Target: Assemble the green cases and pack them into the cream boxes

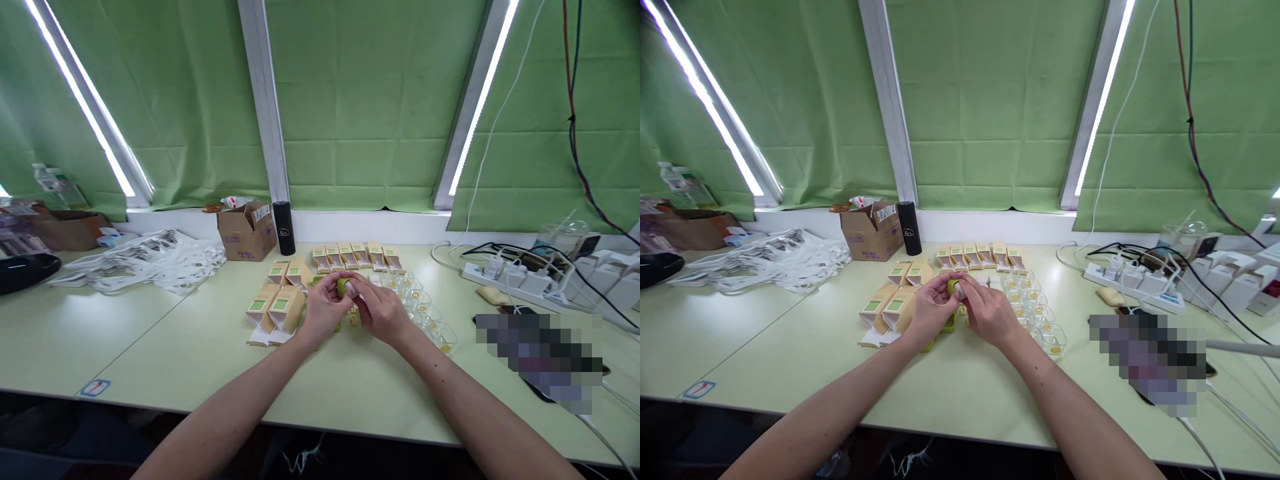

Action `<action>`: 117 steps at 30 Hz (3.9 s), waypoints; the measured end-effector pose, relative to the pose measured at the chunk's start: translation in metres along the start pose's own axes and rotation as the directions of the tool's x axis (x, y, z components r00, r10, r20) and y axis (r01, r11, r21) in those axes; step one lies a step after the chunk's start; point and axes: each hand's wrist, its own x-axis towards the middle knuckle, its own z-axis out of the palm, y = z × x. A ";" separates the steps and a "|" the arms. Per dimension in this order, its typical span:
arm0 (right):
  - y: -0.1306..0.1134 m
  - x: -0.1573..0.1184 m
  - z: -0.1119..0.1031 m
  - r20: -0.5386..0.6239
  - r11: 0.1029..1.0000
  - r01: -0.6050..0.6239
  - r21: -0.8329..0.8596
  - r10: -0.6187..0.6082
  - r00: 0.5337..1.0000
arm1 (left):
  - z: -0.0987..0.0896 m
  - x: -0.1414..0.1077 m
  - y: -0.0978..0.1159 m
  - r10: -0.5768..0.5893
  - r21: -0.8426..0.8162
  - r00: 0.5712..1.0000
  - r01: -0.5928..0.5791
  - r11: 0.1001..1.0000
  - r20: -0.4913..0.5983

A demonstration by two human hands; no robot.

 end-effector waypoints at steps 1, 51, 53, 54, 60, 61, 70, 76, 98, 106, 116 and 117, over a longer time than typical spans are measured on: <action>0.000 0.000 0.000 0.001 1.000 0.001 0.011 -0.001 1.000 | 0.001 0.000 0.000 0.007 0.003 1.000 -0.006 1.000 -0.005; -0.014 -0.001 0.002 -0.022 0.989 -0.140 0.044 0.141 0.990 | -0.007 -0.002 -0.006 0.032 0.106 0.987 -0.050 0.993 0.159; -0.013 -0.001 0.002 -0.012 0.984 -0.157 0.083 0.159 0.987 | -0.007 -0.001 -0.006 0.018 0.067 0.988 -0.028 0.997 0.151; -0.013 -0.001 0.001 -0.002 0.980 -0.170 0.104 0.171 0.985 | -0.007 -0.001 -0.006 0.012 0.039 0.989 -0.018 0.999 0.149; -0.015 0.002 -0.002 -0.003 0.943 -0.284 0.172 0.289 0.957 | -0.008 0.001 -0.006 -0.038 -0.092 0.979 0.057 0.994 0.199; -0.016 0.002 -0.003 -0.003 0.929 -0.312 0.199 0.319 0.948 | -0.009 0.001 -0.005 -0.047 -0.088 0.977 0.067 0.994 0.206; -0.018 0.000 0.008 0.099 0.575 -0.529 0.625 0.614 0.783 | -0.018 0.003 -0.008 -0.009 0.147 0.990 -0.012 0.989 0.141; -0.015 0.002 0.006 0.160 0.426 -0.579 0.696 0.693 0.703 | -0.025 -0.001 -0.002 0.450 0.629 0.848 -0.516 0.582 0.280; -0.004 0.020 -0.026 0.053 0.447 -0.672 0.590 0.810 0.585 | -0.027 0.017 -0.019 -0.076 -0.150 0.997 0.071 0.986 -0.024; 0.030 0.016 -0.086 0.160 0.609 -0.759 0.231 0.745 0.647 | -0.031 0.025 -0.014 -0.254 -0.572 0.967 0.197 0.796 -0.021; 0.031 -0.032 -0.140 0.729 0.907 -0.383 -0.174 0.380 0.569 | -0.032 0.028 -0.014 -0.314 -0.629 0.948 0.215 0.747 -0.049; 0.027 -0.034 -0.141 0.748 0.912 -0.360 -0.197 0.377 0.546 | -0.032 0.028 -0.014 -0.307 -0.627 0.951 0.214 0.749 -0.042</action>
